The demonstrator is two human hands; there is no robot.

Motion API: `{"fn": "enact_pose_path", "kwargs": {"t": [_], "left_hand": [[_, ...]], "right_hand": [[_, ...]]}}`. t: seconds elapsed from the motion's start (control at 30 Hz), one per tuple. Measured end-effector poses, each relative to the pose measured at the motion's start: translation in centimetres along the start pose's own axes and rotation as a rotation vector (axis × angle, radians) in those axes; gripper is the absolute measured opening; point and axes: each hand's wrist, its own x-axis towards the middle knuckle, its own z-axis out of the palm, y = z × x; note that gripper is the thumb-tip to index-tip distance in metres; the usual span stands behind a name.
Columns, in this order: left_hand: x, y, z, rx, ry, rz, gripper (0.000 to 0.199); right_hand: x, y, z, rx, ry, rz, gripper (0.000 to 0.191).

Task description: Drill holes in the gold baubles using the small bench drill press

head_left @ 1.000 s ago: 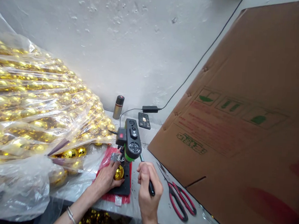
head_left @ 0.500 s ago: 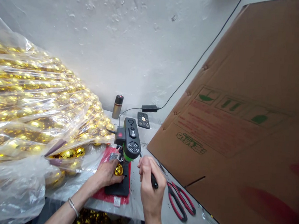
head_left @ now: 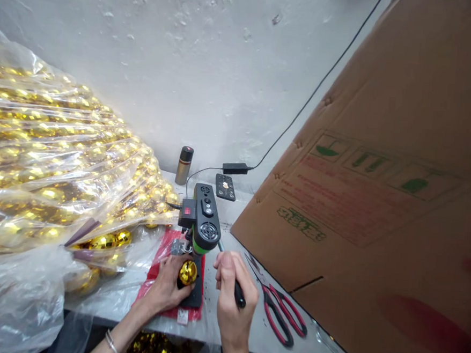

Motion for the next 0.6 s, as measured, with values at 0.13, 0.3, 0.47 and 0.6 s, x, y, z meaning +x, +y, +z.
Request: {"fn": "enact_pose_path", "kwargs": {"t": [0.13, 0.3, 0.47, 0.6], "left_hand": [[-0.2, 0.1, -0.1, -0.042, -0.019, -0.045, 0.055], [0.2, 0.3, 0.3, -0.067, 0.039, -0.072, 0.049], [0.3, 0.4, 0.3, -0.094, 0.019, -0.089, 0.05], [0.4, 0.6, 0.2, -0.107, 0.009, -0.114, 0.051]], "right_hand": [[-0.2, 0.1, 0.1, 0.013, 0.015, -0.006, 0.035], [-0.4, 0.2, 0.2, 0.014, 0.016, -0.012, 0.033], [-1.2, 0.8, 0.1, 0.013, 0.012, -0.062, 0.03], [-2.1, 2.0, 0.3, 0.01, 0.026, -0.134, 0.028]]}}
